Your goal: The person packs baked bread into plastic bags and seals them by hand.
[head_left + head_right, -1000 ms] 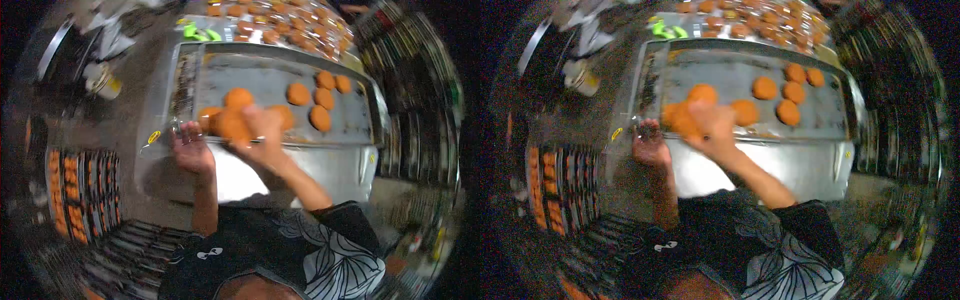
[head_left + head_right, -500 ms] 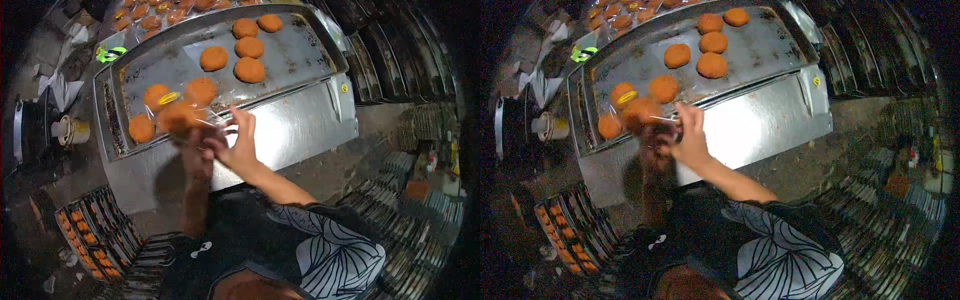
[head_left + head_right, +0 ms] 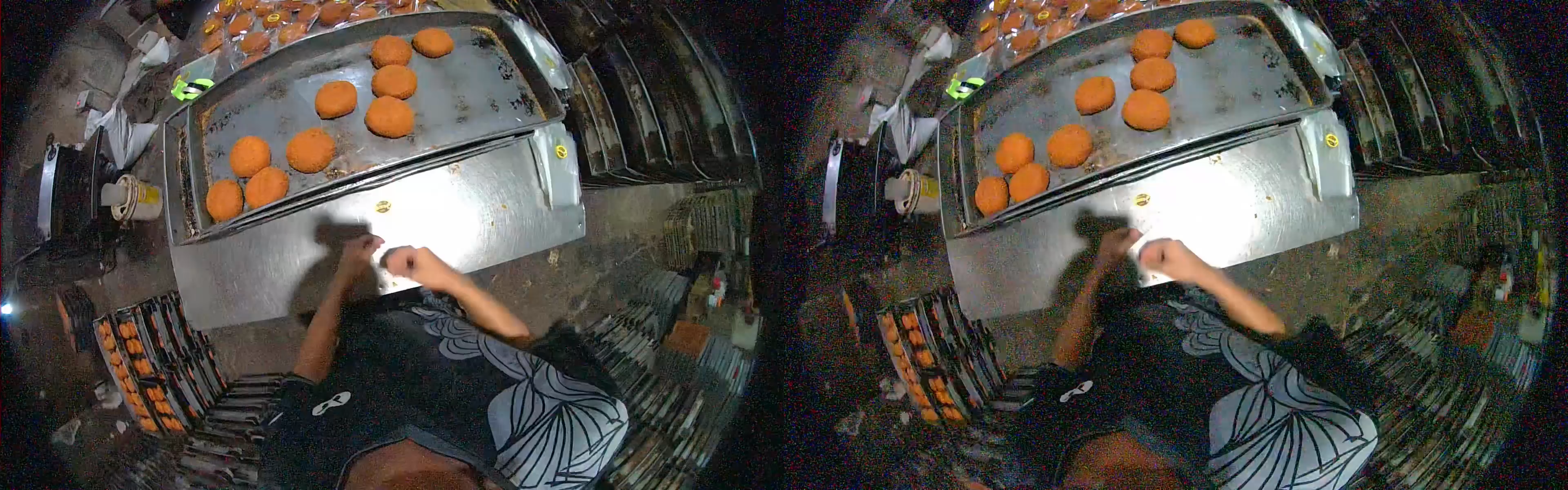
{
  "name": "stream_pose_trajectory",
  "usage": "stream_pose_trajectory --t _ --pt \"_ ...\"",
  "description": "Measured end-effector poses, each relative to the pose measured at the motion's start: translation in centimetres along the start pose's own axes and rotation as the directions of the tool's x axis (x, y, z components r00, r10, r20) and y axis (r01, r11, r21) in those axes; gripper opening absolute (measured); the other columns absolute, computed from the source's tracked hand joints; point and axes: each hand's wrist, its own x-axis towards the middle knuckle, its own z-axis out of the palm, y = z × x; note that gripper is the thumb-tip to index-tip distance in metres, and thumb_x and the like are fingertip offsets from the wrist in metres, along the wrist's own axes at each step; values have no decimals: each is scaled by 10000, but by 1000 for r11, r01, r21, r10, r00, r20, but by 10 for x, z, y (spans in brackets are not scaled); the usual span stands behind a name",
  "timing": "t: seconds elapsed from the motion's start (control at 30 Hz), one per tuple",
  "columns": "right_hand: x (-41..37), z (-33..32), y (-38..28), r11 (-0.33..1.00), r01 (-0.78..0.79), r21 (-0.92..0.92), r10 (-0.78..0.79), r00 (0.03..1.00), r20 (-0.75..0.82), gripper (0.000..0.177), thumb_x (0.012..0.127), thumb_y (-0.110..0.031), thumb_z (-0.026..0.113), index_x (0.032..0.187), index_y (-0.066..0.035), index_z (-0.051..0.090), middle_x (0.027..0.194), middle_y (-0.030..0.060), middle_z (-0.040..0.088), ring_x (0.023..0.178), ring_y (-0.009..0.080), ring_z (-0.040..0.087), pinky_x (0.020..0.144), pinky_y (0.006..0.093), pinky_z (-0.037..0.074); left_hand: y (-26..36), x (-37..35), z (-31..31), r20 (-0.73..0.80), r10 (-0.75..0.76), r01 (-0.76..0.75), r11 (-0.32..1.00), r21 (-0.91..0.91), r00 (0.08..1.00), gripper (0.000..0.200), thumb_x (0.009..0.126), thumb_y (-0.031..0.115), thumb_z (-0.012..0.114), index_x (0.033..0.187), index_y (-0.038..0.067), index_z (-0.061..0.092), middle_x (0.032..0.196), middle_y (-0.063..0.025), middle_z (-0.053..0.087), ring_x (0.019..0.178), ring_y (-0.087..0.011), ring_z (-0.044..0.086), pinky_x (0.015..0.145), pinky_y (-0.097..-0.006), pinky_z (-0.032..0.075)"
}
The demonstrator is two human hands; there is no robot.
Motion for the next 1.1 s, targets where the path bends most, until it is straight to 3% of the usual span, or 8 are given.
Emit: stream_pose_trajectory --t 0.37,0.5,0.63,0.7,0.77,0.87,0.93,1.1 --pt "-69 -1 9 884 -88 -459 -79 940 -333 89 839 -83 474 827 -5 432 589 100 549 509 231 545 482 318 433 91 -37 39 60 -123 127 990 -59 991 173 736 189 631 803 30 627 705 -37 599 647 -114 548 590 -258 436" --pt "-32 -8 -10 853 -464 238 507 846 -168 241 869 -141 391 1082 -49 457 701 127 562 683 191 598 570 284 468 82 -33 52 -222 75 -96 992 -84 972 120 724 157 634 723 38 619 641 -46 580 595 -115 536 551 -265 421" --pt "36 -27 -64 374 116 920 331 910 -249 362 891 -263 380 1214 -101 388 1158 139 474 992 181 503 820 315 420 110 -28 27 -545 334 -376 926 37 769 106 738 113 616 815 47 583 753 -44 568 592 -124 523 537 -284 412" --pt "61 -2 -118 -37 350 936 171 925 -339 449 868 -375 385 1187 -60 379 1268 148 369 831 159 529 761 274 443 126 -1 -5 -734 49 -533 720 -444 677 213 770 122 562 965 58 507 890 -64 546 677 -138 536 597 -252 458" --pt "88 9 -103 313 192 930 76 971 -226 449 863 -358 404 1206 -71 362 1265 150 372 852 178 531 765 292 441 100 1 -63 -193 -168 -186 59 -981 967 208 798 108 501 999 58 486 875 -71 535 676 -160 541 654 -279 488" --pt "148 25 -72 978 -102 181 65 977 201 485 847 -304 460 1264 -105 312 1258 154 381 913 235 538 778 347 434 71 -18 -121 -408 -28 -408 -89 -908 913 213 821 126 452 1021 56 471 893 -80 527 669 -179 549 656 -283 499" --pt "189 11 -106 523 281 -805 -625 769 -137 447 779 -249 545 1174 -74 429 1114 217 462 980 334 468 793 418 410 57 -20 -153 -640 -227 -651 31 -758 734 194 838 184 451 970 44 477 894 -77 520 775 -185 545 762 -343 475" --pt "230 11 -90 622 55 -781 -300 938 -173 559 690 -316 625 1161 -67 453 1094 194 474 1001 371 421 827 441 370 71 -46 -206 -676 -401 -737 4 -676 618 254 862 264 381 915 81 549 1000 -128 578 966 -289 531 927 -490 333"
